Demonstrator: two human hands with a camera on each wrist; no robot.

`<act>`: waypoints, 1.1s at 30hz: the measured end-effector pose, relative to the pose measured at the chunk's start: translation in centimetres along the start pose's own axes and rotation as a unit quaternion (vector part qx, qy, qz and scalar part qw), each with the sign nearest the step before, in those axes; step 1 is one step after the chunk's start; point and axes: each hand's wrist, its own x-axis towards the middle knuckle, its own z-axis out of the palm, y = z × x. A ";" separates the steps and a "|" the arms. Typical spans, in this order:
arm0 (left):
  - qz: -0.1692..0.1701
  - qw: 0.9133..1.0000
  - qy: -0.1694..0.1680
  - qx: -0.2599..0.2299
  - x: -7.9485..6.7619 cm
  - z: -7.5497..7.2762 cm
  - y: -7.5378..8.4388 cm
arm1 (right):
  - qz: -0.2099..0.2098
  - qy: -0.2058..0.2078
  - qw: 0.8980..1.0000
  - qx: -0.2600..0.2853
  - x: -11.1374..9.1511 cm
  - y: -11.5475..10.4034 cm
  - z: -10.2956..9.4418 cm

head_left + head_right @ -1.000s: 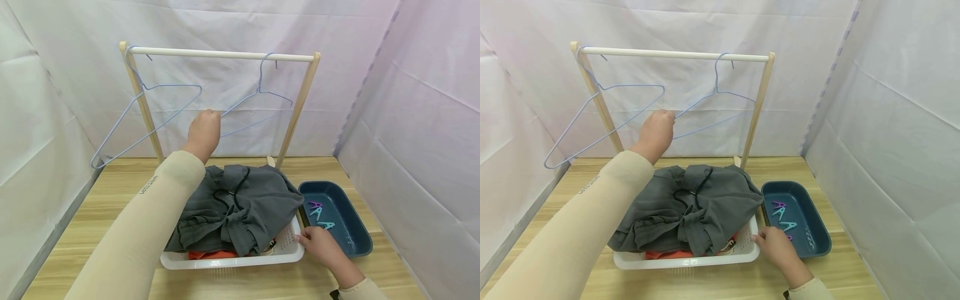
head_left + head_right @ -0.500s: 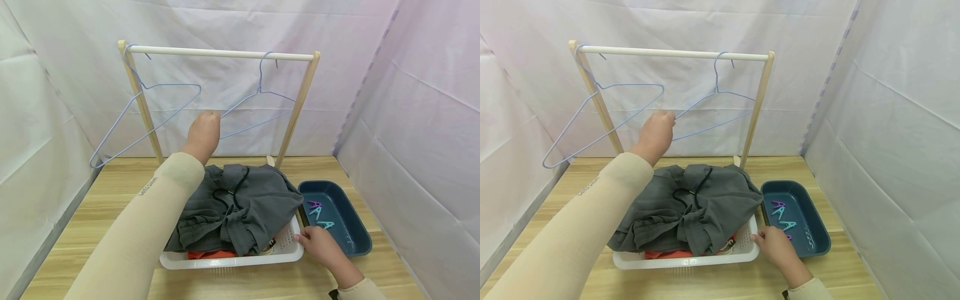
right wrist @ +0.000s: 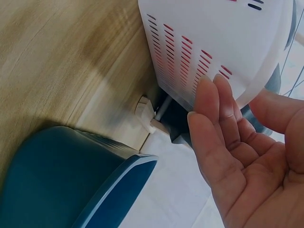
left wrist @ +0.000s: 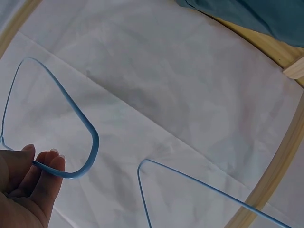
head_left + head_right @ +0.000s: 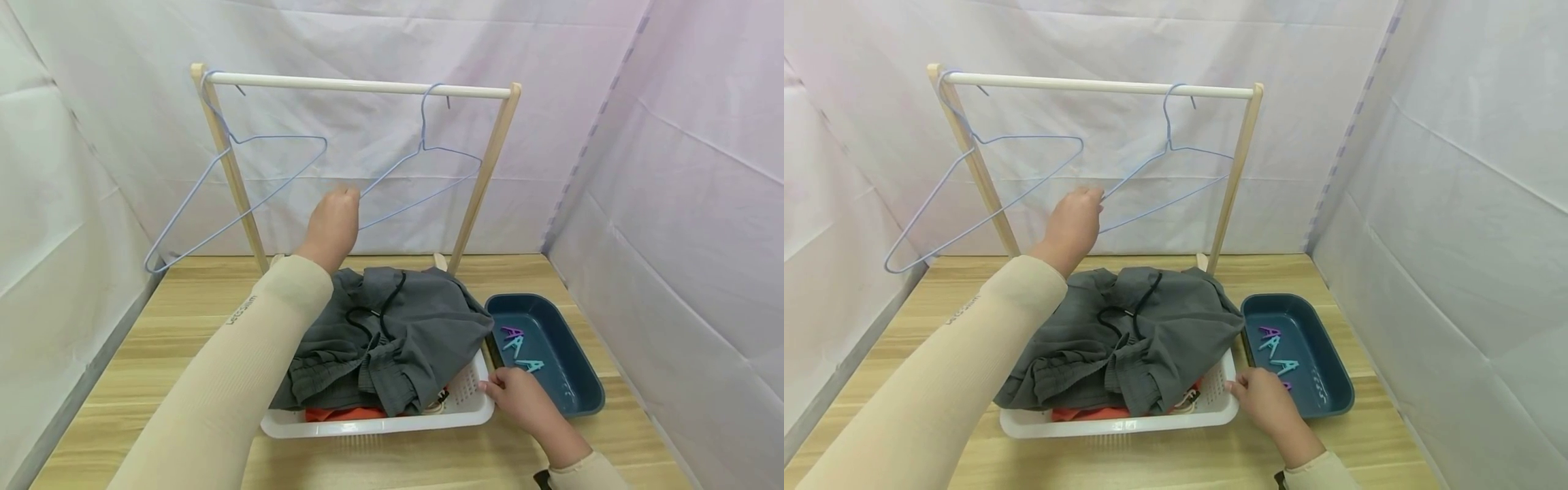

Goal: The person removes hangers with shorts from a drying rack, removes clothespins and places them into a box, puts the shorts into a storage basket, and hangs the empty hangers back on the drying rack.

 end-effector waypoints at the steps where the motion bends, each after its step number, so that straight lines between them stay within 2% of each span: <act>1: 0.002 1.000 0.003 -0.001 0.0 0.0 0.0 | 0.000 0.001 1.000 0.000 0.0 0.0 0.0; 12: -0.006 1.000 -0.019 -0.020 -1.0 0.5 -0.5 | -0.004 0.009 1.000 -0.001 0.3 -0.1 0.0; 21: -0.015 0.999 -0.028 -0.026 -2.5 0.9 -1.3 | -0.005 0.009 1.000 -0.002 0.5 -0.2 -0.1; 26: -0.024 0.998 -0.055 -0.025 -3.8 0.6 -2.0 | -0.007 0.008 1.000 -0.004 0.4 -0.2 -0.1; 33: -0.071 0.989 -0.120 -0.038 -6.3 -1.1 -3.5 | 0.004 0.003 1.000 0.001 0.4 0.0 0.0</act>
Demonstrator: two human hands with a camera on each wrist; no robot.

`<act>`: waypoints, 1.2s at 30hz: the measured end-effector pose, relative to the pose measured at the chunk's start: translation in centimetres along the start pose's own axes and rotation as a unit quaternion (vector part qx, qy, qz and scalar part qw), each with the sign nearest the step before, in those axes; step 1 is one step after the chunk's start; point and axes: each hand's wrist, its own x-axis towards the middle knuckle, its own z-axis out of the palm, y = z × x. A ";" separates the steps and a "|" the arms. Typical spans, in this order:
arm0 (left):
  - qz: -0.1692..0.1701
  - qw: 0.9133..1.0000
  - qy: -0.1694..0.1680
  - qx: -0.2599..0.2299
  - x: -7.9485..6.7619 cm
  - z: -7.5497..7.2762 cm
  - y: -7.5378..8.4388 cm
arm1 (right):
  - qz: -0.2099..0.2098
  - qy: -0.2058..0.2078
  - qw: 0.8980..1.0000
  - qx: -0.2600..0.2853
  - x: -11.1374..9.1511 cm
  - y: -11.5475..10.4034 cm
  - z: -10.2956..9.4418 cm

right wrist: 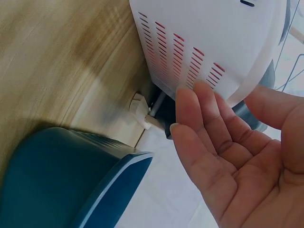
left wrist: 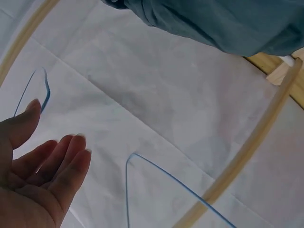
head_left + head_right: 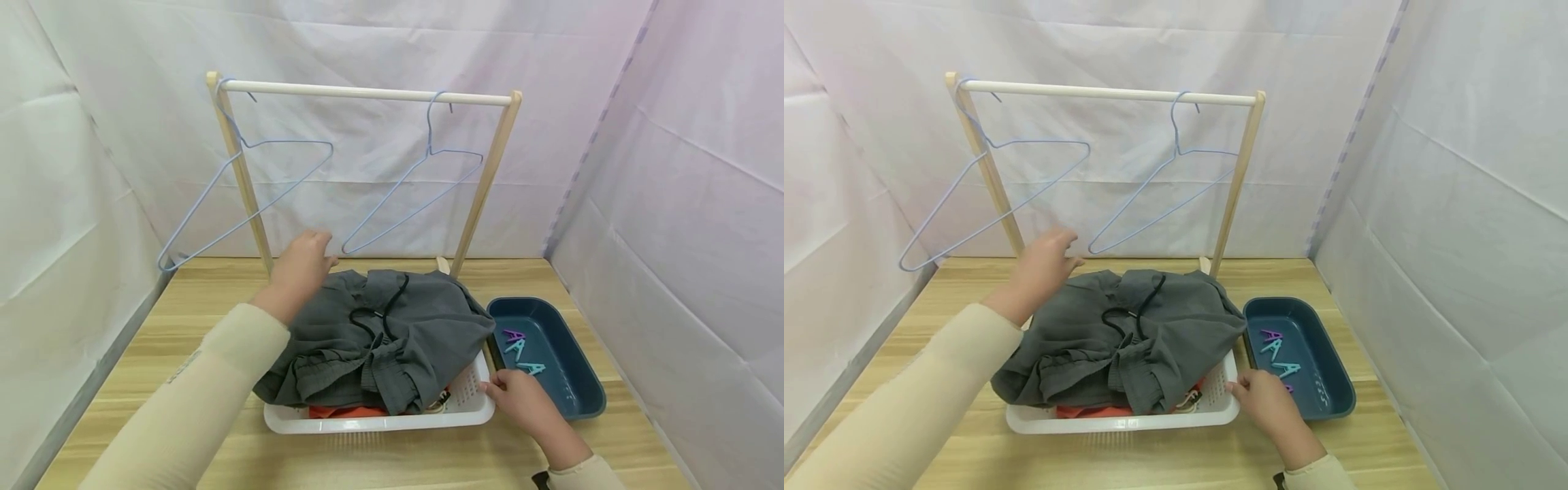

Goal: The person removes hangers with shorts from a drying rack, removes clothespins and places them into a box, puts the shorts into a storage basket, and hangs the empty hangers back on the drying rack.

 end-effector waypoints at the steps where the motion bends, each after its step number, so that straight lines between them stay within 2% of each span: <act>1: -0.003 1.000 -0.003 -0.003 -0.5 0.0 -0.5 | 0.003 0.000 1.000 0.002 0.0 0.1 0.0; 9: -0.022 0.999 -0.024 0.015 -4.0 0.0 -4.2 | 0.004 0.001 1.000 0.004 0.0 0.3 0.1; 14: -0.016 1.000 -0.002 0.007 -5.3 0.2 -5.8 | 0.003 0.002 1.000 -0.001 -0.2 0.4 0.1; 17: -0.017 1.000 0.003 -0.002 -6.0 0.1 -6.3 | 0.001 0.005 1.000 -0.001 -0.3 0.5 0.1; 26: -0.015 1.000 -0.022 -0.016 -7.8 0.0 -7.8 | -0.015 0.036 0.999 -0.008 -0.6 0.6 -0.9; 32: -0.015 0.997 -0.068 -0.027 -8.4 0.5 -8.4 | -0.038 0.060 0.997 -0.014 -0.1 0.6 -1.9; 36: -0.011 0.995 -0.092 -0.039 -8.8 1.3 -8.7 | -0.041 0.061 0.997 -0.011 0.3 0.5 -2.4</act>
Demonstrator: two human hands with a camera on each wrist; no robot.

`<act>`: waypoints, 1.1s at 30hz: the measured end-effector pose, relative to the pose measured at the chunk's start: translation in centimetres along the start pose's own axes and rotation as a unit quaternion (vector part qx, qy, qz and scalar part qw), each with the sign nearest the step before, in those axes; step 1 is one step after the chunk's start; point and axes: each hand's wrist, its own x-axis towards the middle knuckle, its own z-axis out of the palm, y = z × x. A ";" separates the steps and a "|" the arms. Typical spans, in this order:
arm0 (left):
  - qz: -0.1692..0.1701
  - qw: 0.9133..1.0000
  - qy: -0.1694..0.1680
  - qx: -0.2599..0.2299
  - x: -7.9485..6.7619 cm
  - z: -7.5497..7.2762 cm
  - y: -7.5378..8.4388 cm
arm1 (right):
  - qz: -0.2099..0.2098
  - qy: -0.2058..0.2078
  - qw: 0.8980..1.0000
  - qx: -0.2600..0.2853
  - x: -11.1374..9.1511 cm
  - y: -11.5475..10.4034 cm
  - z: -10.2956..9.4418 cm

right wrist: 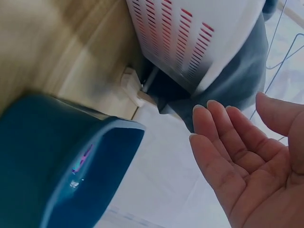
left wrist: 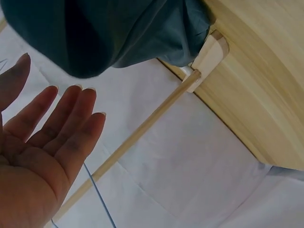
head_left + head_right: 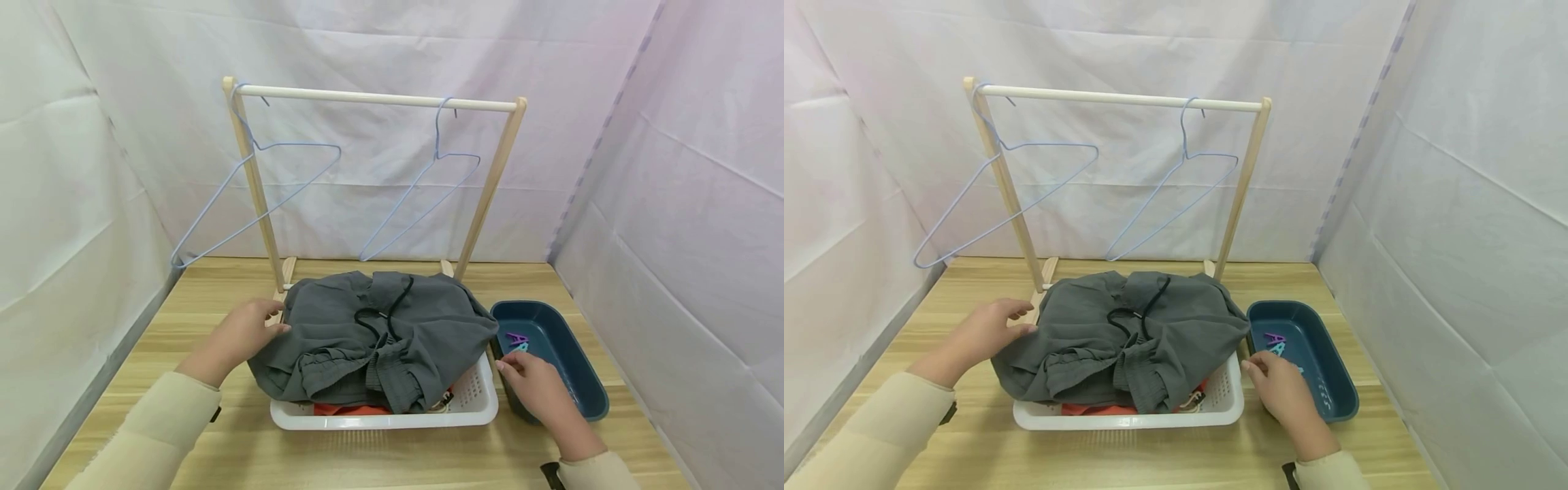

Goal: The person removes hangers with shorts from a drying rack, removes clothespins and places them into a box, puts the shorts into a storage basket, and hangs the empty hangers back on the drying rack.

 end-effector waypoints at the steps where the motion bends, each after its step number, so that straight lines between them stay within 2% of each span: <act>1: 0.004 1.000 -0.003 -0.002 0.0 0.2 -0.1 | 0.000 0.001 1.000 -0.001 0.1 0.0 -0.1; 7: 0.017 1.000 -0.026 0.001 -0.2 1.1 -0.2 | -0.005 0.017 1.000 -0.006 0.9 -0.5 -0.9; 11: 0.029 0.999 -0.028 0.011 -0.1 1.5 -0.3 | -0.012 0.026 1.000 -0.007 1.7 -0.9 -1.4; 21: 0.035 0.999 0.001 0.003 0.1 1.7 -0.2 | -0.027 0.031 0.999 -0.023 4.3 -1.6 -2.2; 33: 0.023 0.999 0.026 0.015 1.1 2.7 -1.2 | -0.033 0.021 0.998 -0.054 7.7 -2.5 -2.0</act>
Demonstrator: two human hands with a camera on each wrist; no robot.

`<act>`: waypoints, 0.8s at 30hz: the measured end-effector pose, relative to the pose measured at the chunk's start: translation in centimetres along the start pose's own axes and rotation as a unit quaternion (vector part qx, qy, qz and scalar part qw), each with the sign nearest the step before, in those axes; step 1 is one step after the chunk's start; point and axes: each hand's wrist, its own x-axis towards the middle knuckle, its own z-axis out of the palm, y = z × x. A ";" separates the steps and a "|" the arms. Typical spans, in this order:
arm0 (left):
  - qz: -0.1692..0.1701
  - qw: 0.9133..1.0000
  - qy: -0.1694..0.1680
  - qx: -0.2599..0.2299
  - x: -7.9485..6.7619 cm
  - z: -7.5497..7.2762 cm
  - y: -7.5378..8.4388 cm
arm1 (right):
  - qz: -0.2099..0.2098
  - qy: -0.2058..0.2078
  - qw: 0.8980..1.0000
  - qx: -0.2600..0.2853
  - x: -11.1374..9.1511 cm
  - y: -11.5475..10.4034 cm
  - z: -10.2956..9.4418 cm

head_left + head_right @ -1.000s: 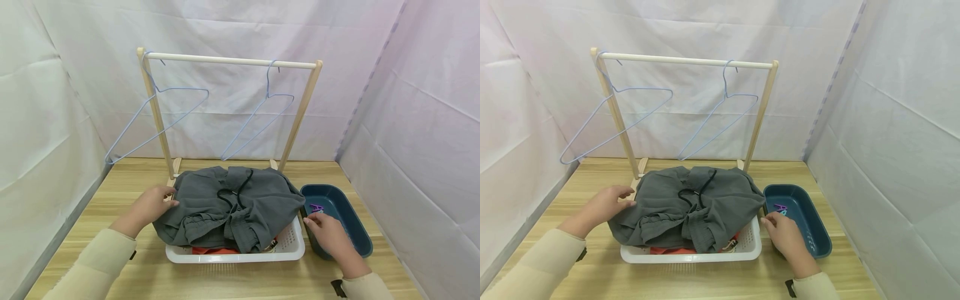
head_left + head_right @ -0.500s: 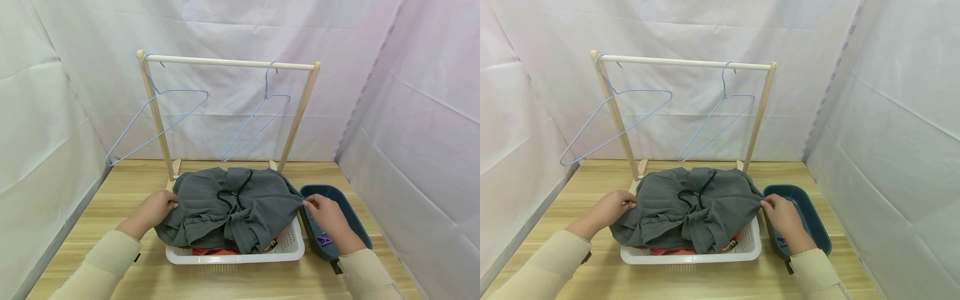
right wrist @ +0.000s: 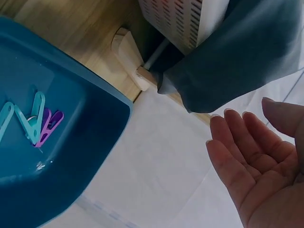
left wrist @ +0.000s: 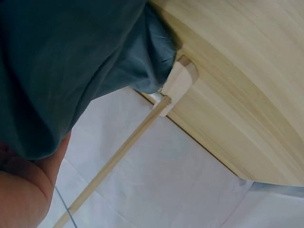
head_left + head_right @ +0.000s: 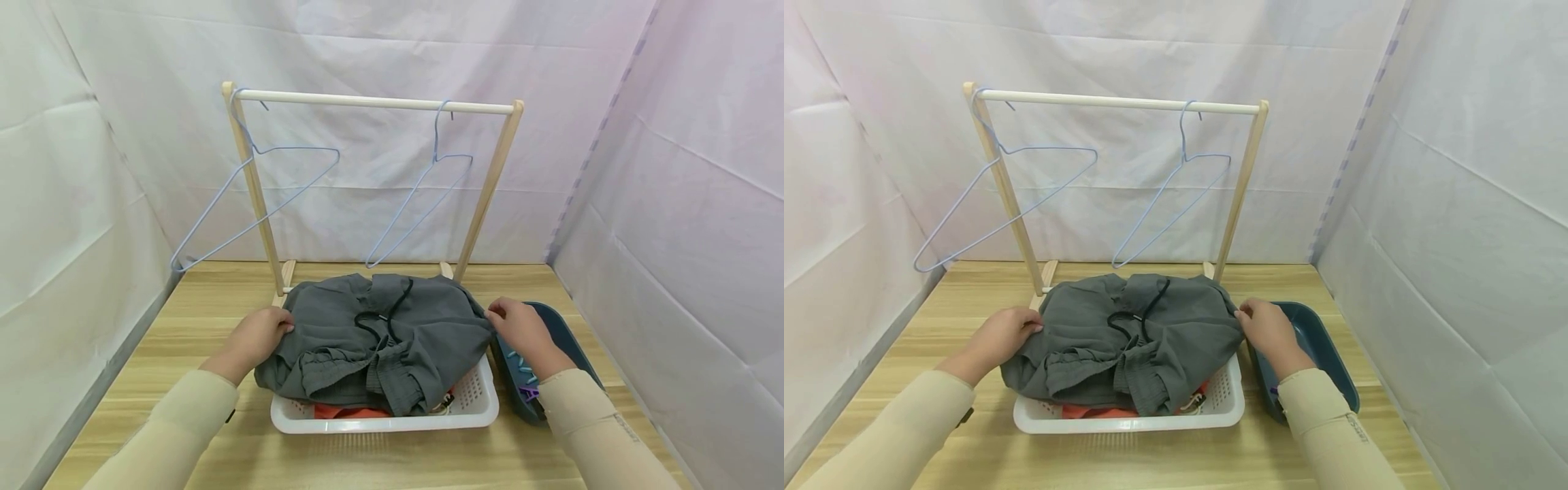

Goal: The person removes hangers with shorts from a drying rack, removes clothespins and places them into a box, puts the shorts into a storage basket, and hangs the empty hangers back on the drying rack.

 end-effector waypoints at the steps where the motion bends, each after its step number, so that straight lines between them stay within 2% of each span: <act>1: 0.001 1.000 0.003 0.002 0.1 0.1 -0.1 | -0.001 -0.002 1.000 -0.002 0.3 0.0 0.0; 8: 0.001 1.000 0.013 0.015 0.8 0.7 -0.8 | -0.002 -0.028 0.999 -0.030 2.2 -0.2 0.3; 16: 0.015 0.999 0.026 0.017 1.4 1.3 -1.4 | -0.028 -0.049 0.997 -0.046 4.1 -0.6 0.5; 24: -0.010 1.000 0.007 -0.011 1.9 1.5 -1.9 | -0.048 -0.047 0.996 -0.057 5.6 -1.4 0.9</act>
